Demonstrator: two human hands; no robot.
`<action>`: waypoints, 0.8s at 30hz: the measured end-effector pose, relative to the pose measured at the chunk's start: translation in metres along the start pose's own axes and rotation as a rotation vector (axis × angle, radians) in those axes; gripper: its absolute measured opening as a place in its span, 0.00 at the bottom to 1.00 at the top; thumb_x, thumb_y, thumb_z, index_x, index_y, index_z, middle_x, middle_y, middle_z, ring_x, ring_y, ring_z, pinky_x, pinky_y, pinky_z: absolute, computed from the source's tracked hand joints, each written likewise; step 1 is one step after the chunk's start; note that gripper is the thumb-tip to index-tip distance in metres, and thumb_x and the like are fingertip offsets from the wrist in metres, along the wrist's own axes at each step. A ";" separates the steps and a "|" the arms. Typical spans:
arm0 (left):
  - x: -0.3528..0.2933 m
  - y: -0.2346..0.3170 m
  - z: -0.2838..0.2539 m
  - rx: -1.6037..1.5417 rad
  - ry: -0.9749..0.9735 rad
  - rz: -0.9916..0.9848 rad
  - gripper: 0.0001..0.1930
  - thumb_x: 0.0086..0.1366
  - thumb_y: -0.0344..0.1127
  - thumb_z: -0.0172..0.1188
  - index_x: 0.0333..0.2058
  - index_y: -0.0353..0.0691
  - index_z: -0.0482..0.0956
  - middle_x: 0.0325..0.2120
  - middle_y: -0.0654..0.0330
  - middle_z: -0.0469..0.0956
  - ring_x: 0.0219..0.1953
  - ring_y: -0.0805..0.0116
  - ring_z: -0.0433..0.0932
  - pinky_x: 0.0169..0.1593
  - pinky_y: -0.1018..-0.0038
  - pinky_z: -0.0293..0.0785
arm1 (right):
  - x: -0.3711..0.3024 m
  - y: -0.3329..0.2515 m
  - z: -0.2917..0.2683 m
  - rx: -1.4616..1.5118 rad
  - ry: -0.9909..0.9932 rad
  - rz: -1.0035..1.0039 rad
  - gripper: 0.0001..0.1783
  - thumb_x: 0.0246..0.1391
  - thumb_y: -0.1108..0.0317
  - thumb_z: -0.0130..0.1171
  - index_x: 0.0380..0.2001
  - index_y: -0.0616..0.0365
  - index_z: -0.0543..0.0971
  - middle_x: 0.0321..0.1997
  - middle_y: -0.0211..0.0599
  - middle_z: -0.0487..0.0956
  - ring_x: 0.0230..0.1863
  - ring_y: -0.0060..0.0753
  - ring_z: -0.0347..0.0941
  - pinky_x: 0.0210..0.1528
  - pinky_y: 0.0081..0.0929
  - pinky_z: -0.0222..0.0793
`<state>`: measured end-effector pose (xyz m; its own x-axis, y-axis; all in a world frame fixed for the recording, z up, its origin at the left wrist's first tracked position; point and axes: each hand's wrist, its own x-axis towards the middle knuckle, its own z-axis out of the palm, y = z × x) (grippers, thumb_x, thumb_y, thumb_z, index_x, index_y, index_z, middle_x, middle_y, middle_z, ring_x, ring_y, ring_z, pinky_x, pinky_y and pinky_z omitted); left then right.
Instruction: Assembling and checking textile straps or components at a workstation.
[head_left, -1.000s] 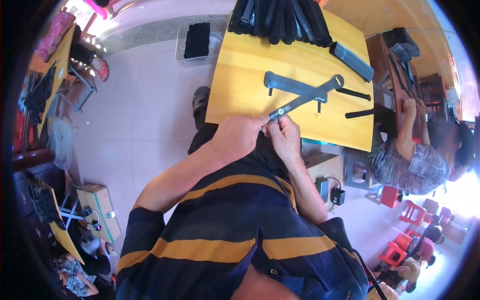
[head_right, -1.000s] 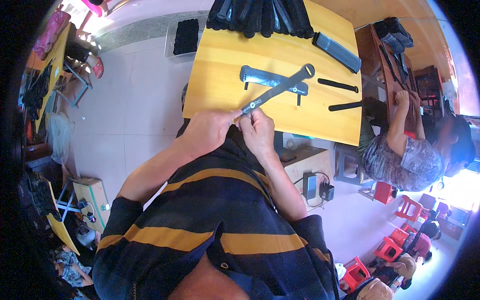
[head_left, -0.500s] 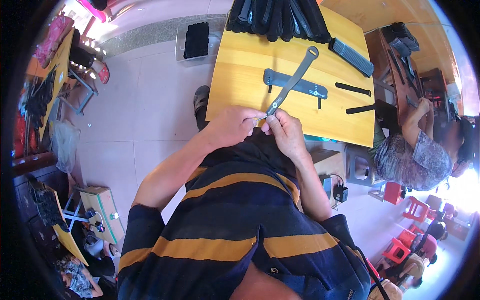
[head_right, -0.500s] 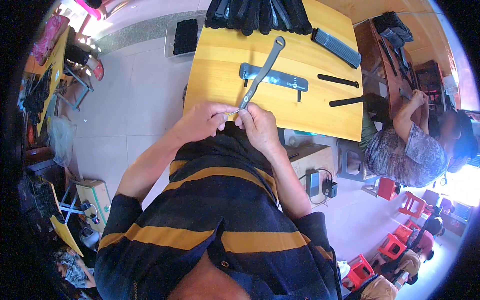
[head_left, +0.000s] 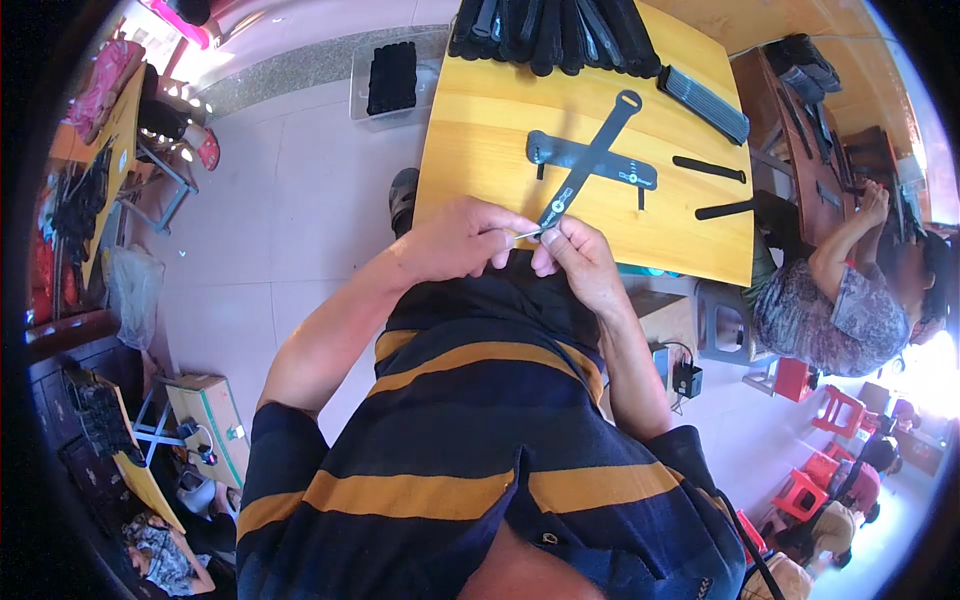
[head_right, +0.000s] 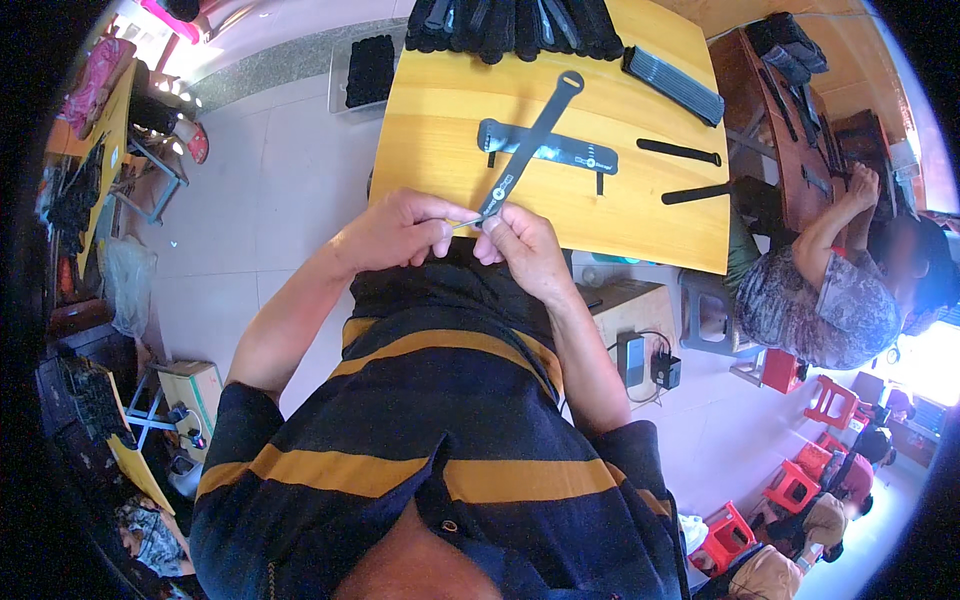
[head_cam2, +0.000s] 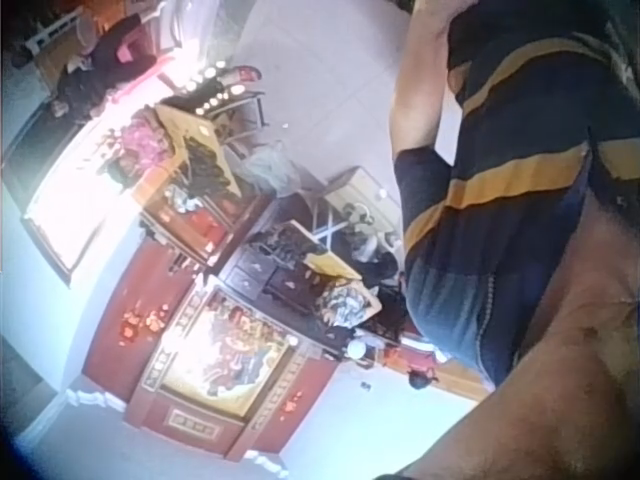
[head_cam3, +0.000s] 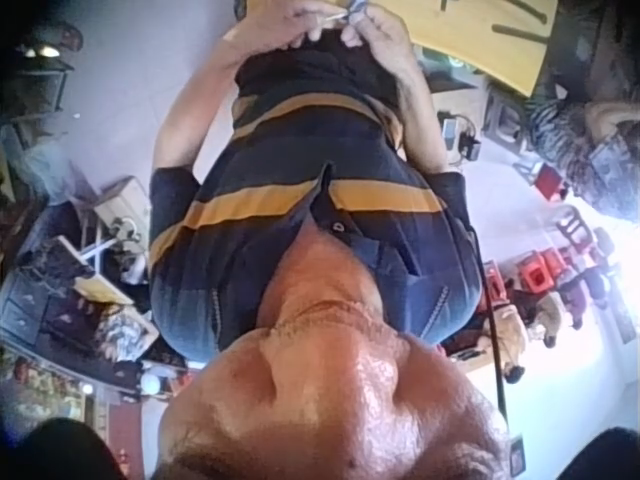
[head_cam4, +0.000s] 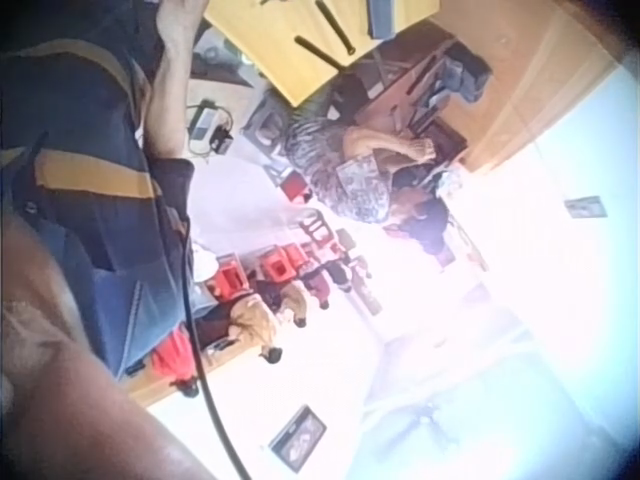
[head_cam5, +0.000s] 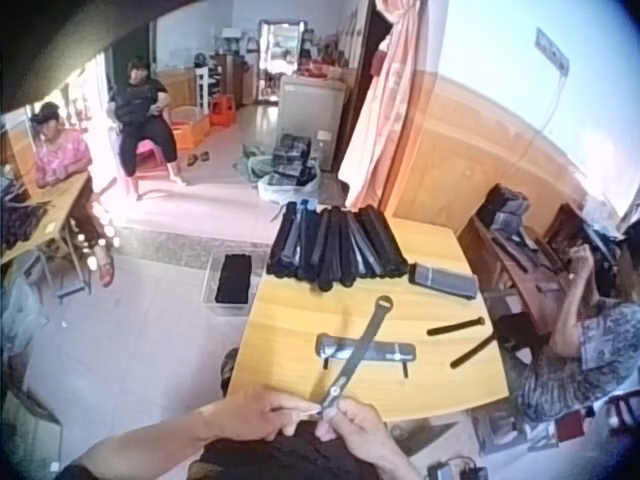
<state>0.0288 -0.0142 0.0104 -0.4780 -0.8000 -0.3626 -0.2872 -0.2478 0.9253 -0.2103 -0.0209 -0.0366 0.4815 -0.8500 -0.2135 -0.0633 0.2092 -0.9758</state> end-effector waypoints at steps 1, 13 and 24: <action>0.002 -0.005 0.003 0.002 0.000 0.000 0.22 0.69 0.31 0.51 0.59 0.42 0.81 0.22 0.60 0.81 0.23 0.72 0.78 0.32 0.72 0.76 | 0.000 0.002 0.001 0.021 0.036 0.005 0.14 0.75 0.63 0.51 0.41 0.61 0.80 0.27 0.30 0.81 0.27 0.20 0.76 0.33 0.20 0.75; -0.004 0.020 0.014 0.720 0.212 0.493 0.17 0.68 0.51 0.63 0.39 0.42 0.75 0.27 0.52 0.82 0.30 0.48 0.84 0.33 0.57 0.77 | -0.020 -0.024 0.010 0.032 -0.062 -0.037 0.15 0.75 0.62 0.49 0.41 0.59 0.81 0.25 0.25 0.77 0.27 0.17 0.73 0.32 0.19 0.70; -0.023 0.037 0.006 0.644 -0.057 0.766 0.08 0.65 0.34 0.63 0.30 0.43 0.73 0.23 0.57 0.79 0.25 0.51 0.80 0.26 0.58 0.74 | -0.032 -0.056 0.010 0.107 -0.389 -0.051 0.19 0.76 0.59 0.48 0.39 0.62 0.81 0.23 0.27 0.76 0.26 0.19 0.74 0.32 0.22 0.71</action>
<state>0.0247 -0.0016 0.0525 -0.7566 -0.5885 0.2849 -0.2720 0.6795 0.6814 -0.2130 -0.0003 0.0257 0.7780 -0.6182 -0.1116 0.0500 0.2381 -0.9699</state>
